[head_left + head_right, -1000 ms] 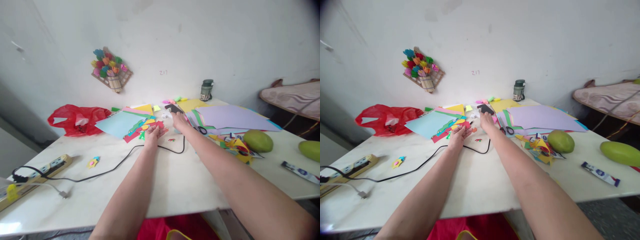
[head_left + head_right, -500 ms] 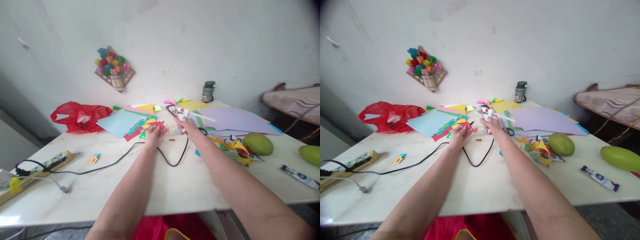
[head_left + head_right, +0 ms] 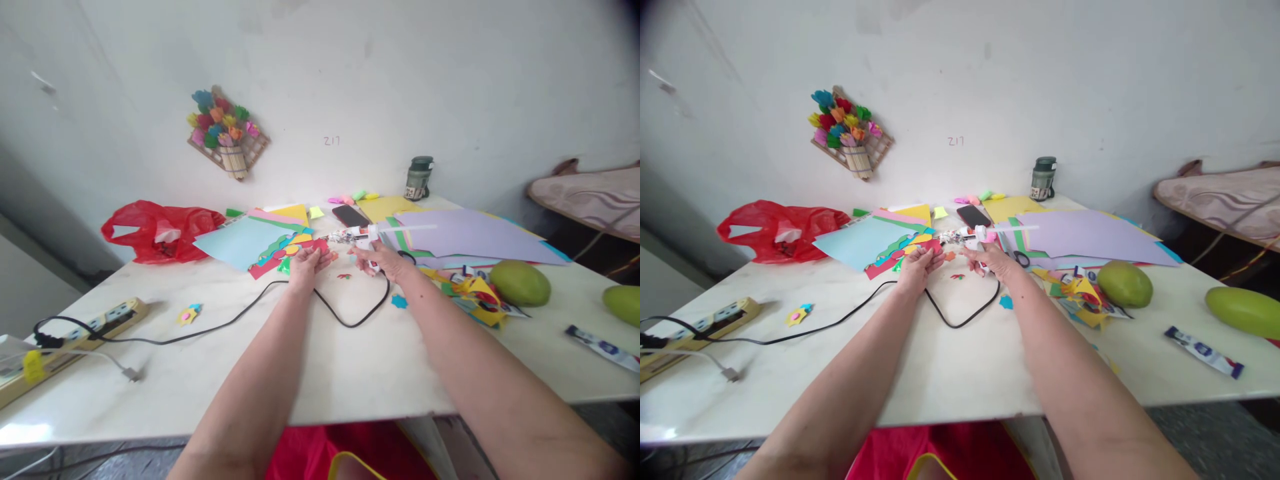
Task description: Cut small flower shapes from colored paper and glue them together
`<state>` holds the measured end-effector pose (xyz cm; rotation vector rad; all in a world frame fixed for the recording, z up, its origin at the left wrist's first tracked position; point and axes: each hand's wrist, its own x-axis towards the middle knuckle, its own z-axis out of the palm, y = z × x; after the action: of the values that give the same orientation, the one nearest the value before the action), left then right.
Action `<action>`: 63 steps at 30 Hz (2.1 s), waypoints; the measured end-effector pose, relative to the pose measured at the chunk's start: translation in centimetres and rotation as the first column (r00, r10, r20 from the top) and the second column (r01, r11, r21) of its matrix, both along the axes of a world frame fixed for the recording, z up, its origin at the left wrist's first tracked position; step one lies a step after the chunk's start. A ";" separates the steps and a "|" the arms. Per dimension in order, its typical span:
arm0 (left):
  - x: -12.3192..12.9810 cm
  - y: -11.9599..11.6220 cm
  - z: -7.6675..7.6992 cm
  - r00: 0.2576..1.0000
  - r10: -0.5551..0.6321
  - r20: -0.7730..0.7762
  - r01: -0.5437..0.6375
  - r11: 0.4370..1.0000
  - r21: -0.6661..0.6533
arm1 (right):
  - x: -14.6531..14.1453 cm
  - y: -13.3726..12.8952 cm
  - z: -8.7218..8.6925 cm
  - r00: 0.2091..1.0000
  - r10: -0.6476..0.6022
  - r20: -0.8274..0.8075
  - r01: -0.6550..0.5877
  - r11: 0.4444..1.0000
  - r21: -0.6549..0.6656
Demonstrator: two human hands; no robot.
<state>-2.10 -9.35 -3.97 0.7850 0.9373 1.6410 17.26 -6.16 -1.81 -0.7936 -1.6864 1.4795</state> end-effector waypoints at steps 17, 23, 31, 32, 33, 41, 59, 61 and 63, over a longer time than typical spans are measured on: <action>-0.2 -0.1 0.1 1.000 -0.025 -0.014 0.025 1.000 -0.014 | 0.7 0.7 -0.9 0.998 -0.014 0.067 0.014 1.000 -0.002; -0.2 -0.4 0.3 0.999 -0.050 -0.007 0.050 0.999 -0.017 | 0.6 0.6 -0.9 0.996 -0.029 0.084 0.029 1.000 0.003; -0.2 -0.2 0.2 0.997 -0.072 -0.024 0.072 0.997 -0.023 | 0.4 0.7 -0.8 0.991 -0.045 0.127 0.048 0.999 -0.019; -0.2 -0.2 0.2 0.997 -0.073 -0.026 0.073 0.997 -0.023 | 0.3 0.6 -0.8 0.990 -0.050 0.135 0.053 0.998 -0.017; -0.2 -0.2 0.3 0.997 -0.073 -0.027 0.072 0.997 -0.025 | 0.3 0.6 -0.7 0.988 -0.053 0.142 0.055 0.998 -0.013; 0.0 -0.3 0.5 0.997 -0.068 -0.020 0.068 0.997 -0.026 | 0.2 0.4 -0.6 0.980 -0.061 0.187 0.060 0.998 0.013; 0.0 -0.4 0.6 0.998 -0.056 -0.018 0.055 0.998 -0.041 | 0.3 0.7 -0.8 0.976 -0.067 0.207 0.063 0.998 0.029; 0.0 -0.4 0.6 0.998 -0.054 -0.014 0.053 0.998 -0.035 | 0.3 0.7 -0.8 0.976 -0.063 0.207 0.059 0.998 0.023; 0.0 -0.3 0.6 0.998 -0.055 -0.012 0.054 0.998 -0.036 | 0.2 0.6 -0.8 0.976 -0.066 0.207 0.064 0.998 0.015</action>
<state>-2.06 -9.69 -3.40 0.7909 0.9440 1.5696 17.51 -5.54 -2.58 -1.0184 -1.7997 1.3830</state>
